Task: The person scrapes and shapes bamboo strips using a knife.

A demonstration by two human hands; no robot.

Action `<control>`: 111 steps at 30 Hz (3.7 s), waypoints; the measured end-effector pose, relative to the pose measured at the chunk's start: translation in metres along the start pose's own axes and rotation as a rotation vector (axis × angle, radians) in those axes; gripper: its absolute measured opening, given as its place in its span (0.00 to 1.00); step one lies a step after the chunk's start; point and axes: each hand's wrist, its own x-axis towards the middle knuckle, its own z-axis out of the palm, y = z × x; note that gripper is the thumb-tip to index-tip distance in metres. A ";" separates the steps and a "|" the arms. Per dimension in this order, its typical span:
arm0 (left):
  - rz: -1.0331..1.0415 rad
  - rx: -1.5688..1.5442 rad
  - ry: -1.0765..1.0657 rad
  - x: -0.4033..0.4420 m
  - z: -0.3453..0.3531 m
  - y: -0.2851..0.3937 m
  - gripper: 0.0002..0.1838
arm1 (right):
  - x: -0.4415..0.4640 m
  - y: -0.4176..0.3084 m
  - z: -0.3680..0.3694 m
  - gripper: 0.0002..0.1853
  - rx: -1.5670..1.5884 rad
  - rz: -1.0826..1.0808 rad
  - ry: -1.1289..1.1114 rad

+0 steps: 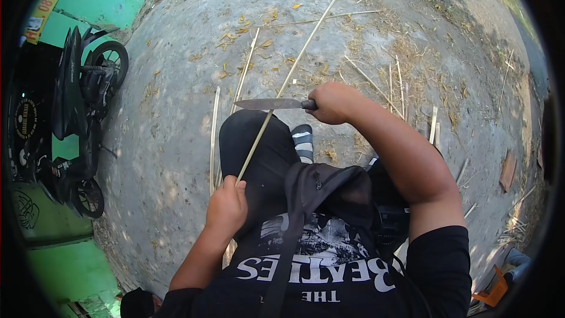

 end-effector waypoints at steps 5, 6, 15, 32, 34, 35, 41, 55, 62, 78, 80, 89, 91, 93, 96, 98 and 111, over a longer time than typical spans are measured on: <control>0.002 -0.054 0.002 -0.003 0.003 -0.003 0.14 | -0.009 -0.009 0.002 0.17 0.014 0.020 0.034; -0.004 -0.055 -0.008 -0.004 0.003 -0.003 0.14 | -0.009 -0.008 0.003 0.17 0.021 0.012 0.039; 0.037 -0.118 0.027 -0.002 0.006 -0.006 0.14 | -0.016 0.003 -0.007 0.21 -0.016 0.004 0.105; 0.005 -0.214 -0.021 -0.001 0.001 -0.011 0.16 | -0.018 0.019 -0.008 0.24 0.194 -0.148 0.185; 0.003 -0.229 -0.021 -0.001 -0.001 -0.010 0.17 | -0.016 0.023 -0.006 0.22 0.219 -0.188 0.193; 0.013 -0.246 -0.016 -0.002 -0.001 -0.011 0.17 | -0.015 0.024 -0.006 0.21 0.230 -0.210 0.200; -0.008 -0.302 -0.038 0.010 -0.019 -0.002 0.18 | -0.025 0.015 -0.022 0.18 0.274 -0.263 0.223; 0.013 -0.255 0.060 0.021 -0.001 -0.001 0.19 | -0.017 -0.024 -0.010 0.26 0.078 -0.208 0.213; -0.011 -0.201 0.020 0.019 -0.004 0.001 0.18 | -0.020 -0.026 -0.002 0.25 0.039 -0.195 0.250; 0.001 -0.076 0.001 0.022 -0.011 0.008 0.16 | -0.012 0.016 -0.016 0.26 0.126 -0.090 0.276; -0.010 -0.095 -0.007 0.025 -0.009 0.009 0.16 | -0.022 -0.004 -0.011 0.26 0.087 -0.150 0.222; -0.017 -0.066 -0.004 0.023 -0.009 0.008 0.15 | -0.018 0.000 -0.014 0.27 0.110 -0.101 0.226; -0.020 -0.059 0.000 0.022 -0.008 0.008 0.15 | -0.023 -0.012 -0.007 0.27 0.081 -0.161 0.188; -0.013 -0.073 0.001 0.021 -0.008 0.008 0.15 | -0.023 -0.007 -0.006 0.26 0.098 -0.140 0.204; -0.017 -0.099 0.003 0.025 -0.009 0.009 0.16 | -0.015 -0.001 -0.009 0.26 0.118 -0.146 0.225; -0.037 -0.096 -0.021 0.023 -0.012 0.009 0.16 | -0.015 -0.006 -0.004 0.26 0.098 -0.141 0.232; -0.021 -0.105 -0.018 0.027 -0.010 0.006 0.16 | -0.022 -0.016 -0.007 0.25 0.075 -0.150 0.207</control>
